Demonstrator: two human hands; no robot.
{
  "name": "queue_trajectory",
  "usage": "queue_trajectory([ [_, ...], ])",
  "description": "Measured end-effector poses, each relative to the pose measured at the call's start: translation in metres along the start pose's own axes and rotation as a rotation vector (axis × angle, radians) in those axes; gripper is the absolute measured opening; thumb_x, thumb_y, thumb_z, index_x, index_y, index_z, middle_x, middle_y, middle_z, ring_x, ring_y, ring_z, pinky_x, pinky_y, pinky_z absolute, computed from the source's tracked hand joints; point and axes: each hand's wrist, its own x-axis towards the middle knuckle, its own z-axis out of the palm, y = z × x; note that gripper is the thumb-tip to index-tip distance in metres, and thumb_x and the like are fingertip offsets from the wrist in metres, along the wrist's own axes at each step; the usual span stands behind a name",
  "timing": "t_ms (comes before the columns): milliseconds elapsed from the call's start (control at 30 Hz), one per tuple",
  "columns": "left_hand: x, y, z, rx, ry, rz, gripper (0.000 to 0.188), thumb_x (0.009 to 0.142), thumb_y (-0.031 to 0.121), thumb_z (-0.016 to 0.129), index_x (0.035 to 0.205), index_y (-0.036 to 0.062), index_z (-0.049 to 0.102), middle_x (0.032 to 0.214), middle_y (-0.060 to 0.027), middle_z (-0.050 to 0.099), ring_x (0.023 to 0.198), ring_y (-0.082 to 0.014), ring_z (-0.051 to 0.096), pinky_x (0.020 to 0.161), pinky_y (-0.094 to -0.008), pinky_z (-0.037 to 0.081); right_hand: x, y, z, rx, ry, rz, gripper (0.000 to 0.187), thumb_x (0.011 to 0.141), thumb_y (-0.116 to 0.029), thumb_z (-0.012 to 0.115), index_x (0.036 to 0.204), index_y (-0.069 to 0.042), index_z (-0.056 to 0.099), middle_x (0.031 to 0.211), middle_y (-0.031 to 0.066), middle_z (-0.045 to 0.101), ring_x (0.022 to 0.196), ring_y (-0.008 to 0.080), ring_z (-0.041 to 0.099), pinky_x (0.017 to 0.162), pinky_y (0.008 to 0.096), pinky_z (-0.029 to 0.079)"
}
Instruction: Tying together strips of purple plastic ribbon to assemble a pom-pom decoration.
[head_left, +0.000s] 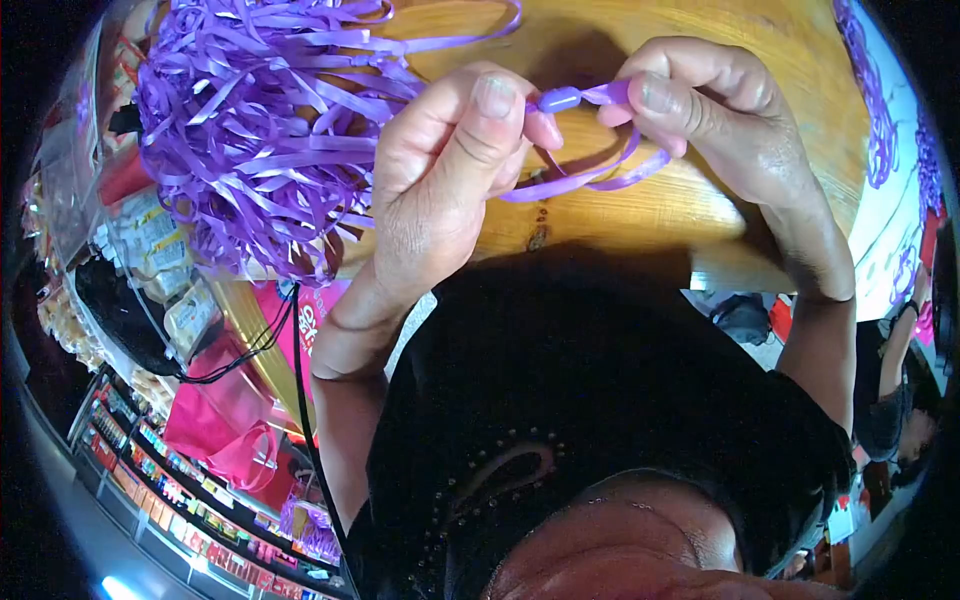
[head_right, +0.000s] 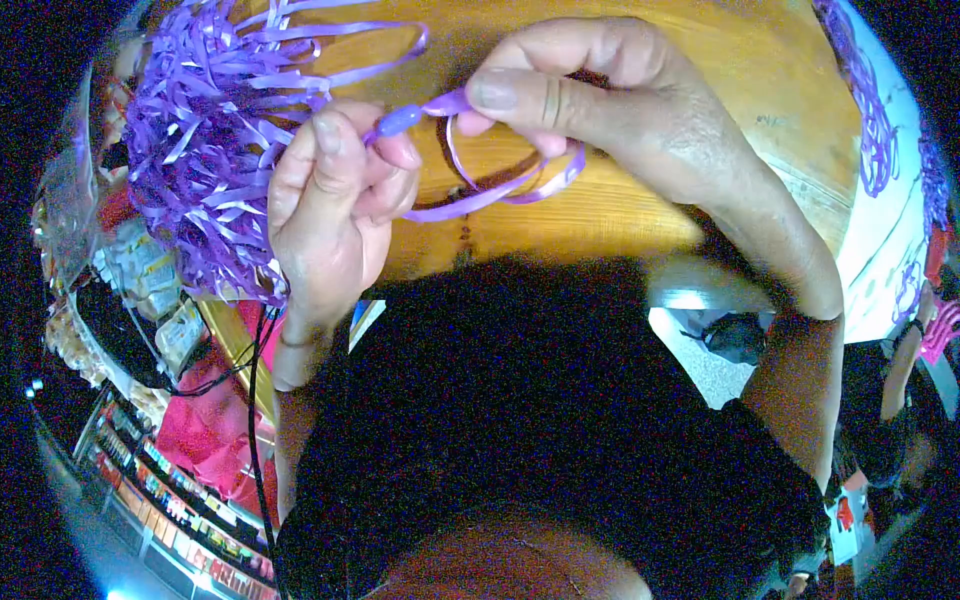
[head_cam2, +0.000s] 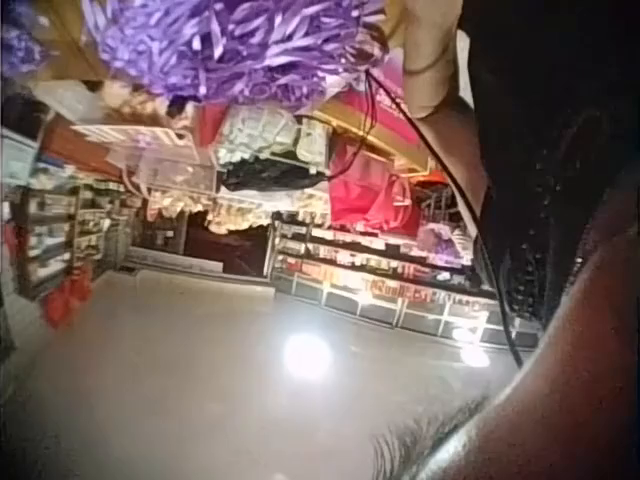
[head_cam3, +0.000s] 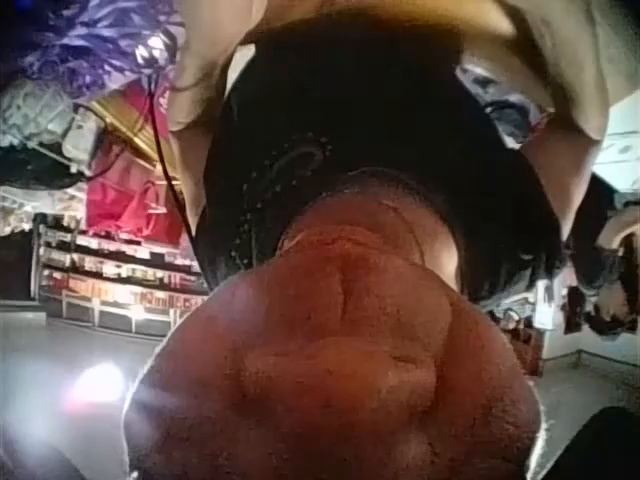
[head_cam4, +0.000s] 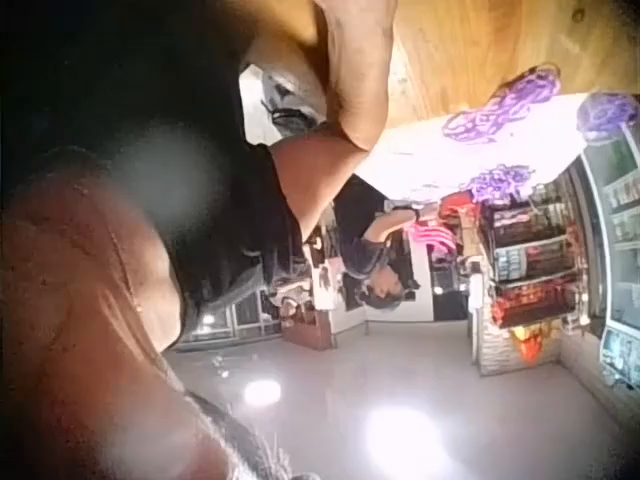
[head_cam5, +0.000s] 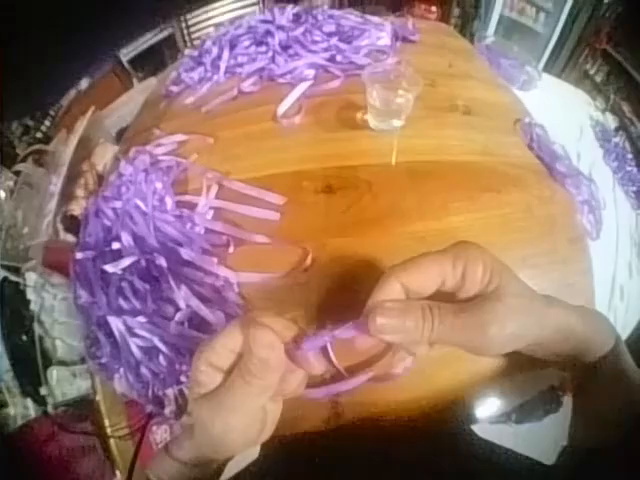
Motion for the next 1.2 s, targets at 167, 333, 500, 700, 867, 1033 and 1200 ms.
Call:
queue_trajectory([
  [167, 0.002, 0.005, 0.004, 0.091, 0.031, 0.038, 0.022, 0.094, 0.022, 0.053, 0.085, 0.0027, 0.059, 0.067, 0.0042, 0.051, 0.054, -0.0006, 0.033, 0.049, -0.0177, 0.026, -0.004, -0.003, -0.022, -0.152, 0.172, -0.144, 0.023, 0.092, -0.023, 0.055, 0.097, -0.003, 0.065, 0.063, -0.0037, 0.048, 0.056, 0.0036, 0.038, 0.053, 0.0191, 0.034],
  [333, 0.005, 0.011, 0.008, 0.113, -0.014, 0.038, 0.014, 0.092, 0.015, 0.056, 0.089, 0.0013, 0.059, 0.073, 0.0028, 0.056, 0.061, -0.0014, 0.042, 0.055, -0.017, 0.034, -0.024, -0.071, -0.025, -1.113, 0.566, -0.034, 0.011, 0.083, -0.013, 0.063, 0.091, -0.005, 0.066, 0.082, 0.0089, 0.066, 0.069, 0.0166, 0.064, 0.067, 0.0269, 0.053],
  [500, 0.001, 0.007, 0.02, 0.42, -0.05, 0.031, 0.014, 0.09, 0.011, 0.057, 0.094, -0.0019, 0.06, 0.085, -0.0019, 0.061, 0.078, -0.007, 0.053, 0.069, -0.0215, 0.043, -0.017, -0.04, -0.016, -1.076, 0.156, -0.716, 0.049, 0.067, -0.028, 0.073, 0.111, -0.01, 0.063, 0.111, 0.0078, 0.059, 0.104, 0.0287, 0.053, 0.09, 0.0422, 0.041],
  [700, 0.011, 0.002, 0.041, 0.459, -0.049, 0.066, 0.016, 0.09, 0.012, 0.056, 0.096, -0.0028, 0.06, 0.084, -0.0054, 0.059, 0.078, -0.0118, 0.052, 0.072, -0.0246, 0.042, -0.028, -0.024, -0.021, -0.972, 0.184, -0.862, 0.04, 0.071, -0.015, 0.074, 0.109, -0.006, 0.064, 0.09, 0.0065, 0.063, 0.078, 0.0225, 0.059, 0.08, 0.0409, 0.045],
  [867, 0.025, 0.002, 0.045, 0.768, -0.228, 0.063, 0.023, 0.084, 0.008, 0.063, 0.104, -0.0016, 0.057, 0.083, -0.0076, 0.056, 0.07, -0.0114, 0.05, 0.061, -0.0239, 0.042, -0.052, -0.042, -0.04, -0.411, 0.256, -0.577, 0.023, 0.081, -0.006, 0.065, 0.103, -0.001, 0.064, 0.082, 0.0091, 0.063, 0.073, 0.0185, 0.06, 0.067, 0.0338, 0.047],
  [1033, 0.033, -0.002, 0.051, 0.921, -0.217, 0.418, 0.047, 0.078, 0.008, 0.067, 0.12, -0.002, 0.049, 0.109, -0.011, 0.053, 0.097, -0.0193, 0.053, 0.088, -0.0318, 0.042, -0.099, -0.055, -0.106, 0.29, 0.548, -0.451, 0.019, 0.089, -0.022, 0.055, 0.089, -0.003, 0.058, 0.077, 0.0016, 0.055, 0.069, 0.0107, 0.055, 0.068, 0.0271, 0.048],
  [1200, 0.039, -0.002, 0.049, 0.957, -0.192, 0.548, 0.045, 0.077, 0.006, 0.069, 0.118, -0.001, 0.052, 0.109, -0.0148, 0.053, 0.089, -0.0244, 0.058, 0.08, -0.0345, 0.046, -0.201, -0.069, -0.242, 0.144, 0.805, -0.708, 0.03, 0.094, -0.018, 0.05, 0.116, 0.002, 0.052, 0.082, 0.001, 0.052, 0.069, 0.008, 0.046, 0.064, 0.0226, 0.037],
])
